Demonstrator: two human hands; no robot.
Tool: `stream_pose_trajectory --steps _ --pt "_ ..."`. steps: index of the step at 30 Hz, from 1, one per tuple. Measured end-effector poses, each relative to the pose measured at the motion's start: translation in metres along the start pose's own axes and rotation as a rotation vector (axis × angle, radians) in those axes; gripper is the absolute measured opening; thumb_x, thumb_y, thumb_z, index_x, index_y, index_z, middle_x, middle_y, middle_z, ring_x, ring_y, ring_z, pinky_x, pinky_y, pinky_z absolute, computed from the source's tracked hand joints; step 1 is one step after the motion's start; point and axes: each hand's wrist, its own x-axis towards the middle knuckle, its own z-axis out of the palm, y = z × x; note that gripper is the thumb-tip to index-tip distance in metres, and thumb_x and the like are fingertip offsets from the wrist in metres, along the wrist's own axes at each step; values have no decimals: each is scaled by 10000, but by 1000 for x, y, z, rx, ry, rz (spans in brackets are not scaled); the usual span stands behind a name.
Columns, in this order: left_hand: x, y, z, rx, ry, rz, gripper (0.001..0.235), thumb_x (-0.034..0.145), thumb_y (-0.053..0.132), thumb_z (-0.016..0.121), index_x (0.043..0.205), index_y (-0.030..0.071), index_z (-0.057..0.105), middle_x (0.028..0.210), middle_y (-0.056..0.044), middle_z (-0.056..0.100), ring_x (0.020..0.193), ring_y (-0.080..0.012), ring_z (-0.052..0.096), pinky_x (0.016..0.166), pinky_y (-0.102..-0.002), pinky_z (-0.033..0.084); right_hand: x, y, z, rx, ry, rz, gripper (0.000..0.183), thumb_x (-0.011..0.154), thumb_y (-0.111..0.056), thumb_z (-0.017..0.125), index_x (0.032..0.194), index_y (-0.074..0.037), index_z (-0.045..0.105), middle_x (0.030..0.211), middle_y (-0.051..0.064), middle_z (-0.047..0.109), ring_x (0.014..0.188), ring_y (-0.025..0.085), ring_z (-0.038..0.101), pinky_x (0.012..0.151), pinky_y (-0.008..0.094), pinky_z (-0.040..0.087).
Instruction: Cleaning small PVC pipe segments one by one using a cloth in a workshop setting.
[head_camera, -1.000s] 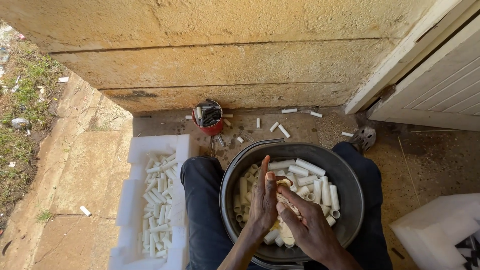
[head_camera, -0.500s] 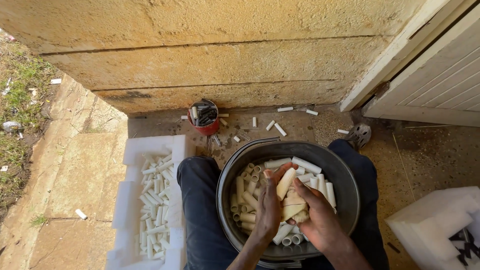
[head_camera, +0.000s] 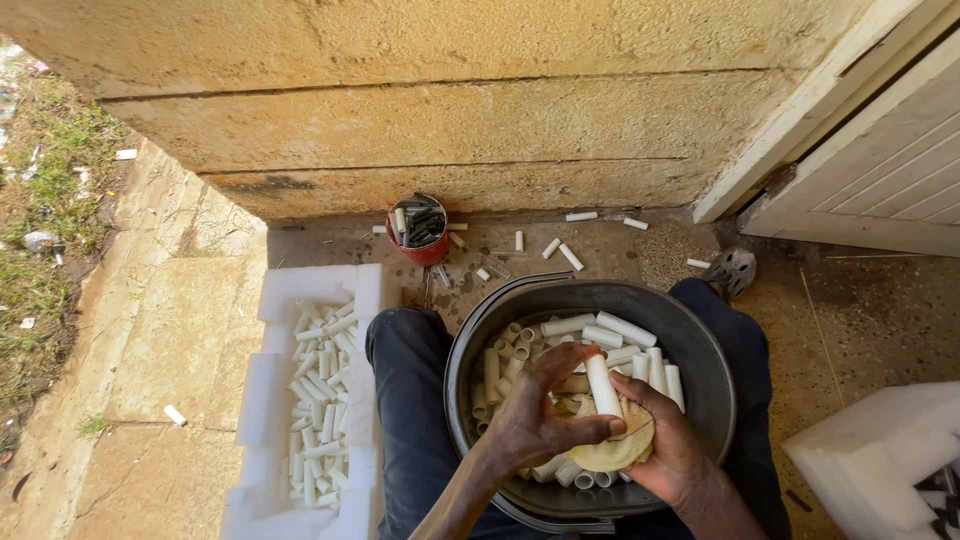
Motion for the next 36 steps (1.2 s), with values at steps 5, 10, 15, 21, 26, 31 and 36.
stream_pose_trajectory --steps 5,10,15,21,26,31,36 --pt "1 -10 3 69 216 48 860 743 577 753 1388 32 590 1358 -179 651 1274 -293 622 1022 -429 503 -12 6 7 9 30 48 494 982 -404 504 1432 -212 569 1265 65 605 1160 286 560 983 517 433" --pt "-9 -30 -13 -570 402 -181 917 747 311 854 1506 -44 481 1008 -98 691 912 -147 662 788 -275 612 -79 -9 92 -112 187 59 605 1014 -297 282 1580 -150 435 1534 145 513 1400 352 454 1194 539 316" --pt "-47 -41 -72 -1195 829 -148 755 726 -72 701 1439 -22 458 1335 -322 598 1033 -382 644 933 -435 542 -65 -6 72 -187 228 30 589 977 -240 375 1551 -145 468 1504 141 547 1383 319 485 1160 488 341" --pt "-128 -193 -138 -898 1557 -515 1019 743 -118 646 1644 36 196 939 -296 678 827 -305 672 912 -436 583 -68 -1 73 -207 304 -19 592 970 -159 417 1556 -220 468 1519 73 552 1388 265 495 1172 444 352" --pt "-175 -263 -189 -978 1779 -570 466 747 -163 703 1160 -128 491 1148 -340 595 950 -423 675 830 -458 679 -54 -1 53 -238 335 21 513 977 -202 485 1475 -92 540 1457 154 598 1349 322 534 1123 476 386" --pt "-175 -215 -220 -909 1797 -758 708 867 55 762 1404 43 302 1540 -260 298 1326 -523 457 863 -565 677 -39 -2 28 -271 322 -26 532 976 -230 484 1478 -69 552 1463 161 603 1331 312 538 1080 458 384" --pt "-107 -63 -165 -535 1379 -338 616 969 147 617 1516 -18 386 1174 -271 710 976 -372 752 835 -426 644 -50 -19 23 -315 367 -287 549 984 -263 504 1476 -26 563 1395 195 641 1265 304 591 981 442 443"
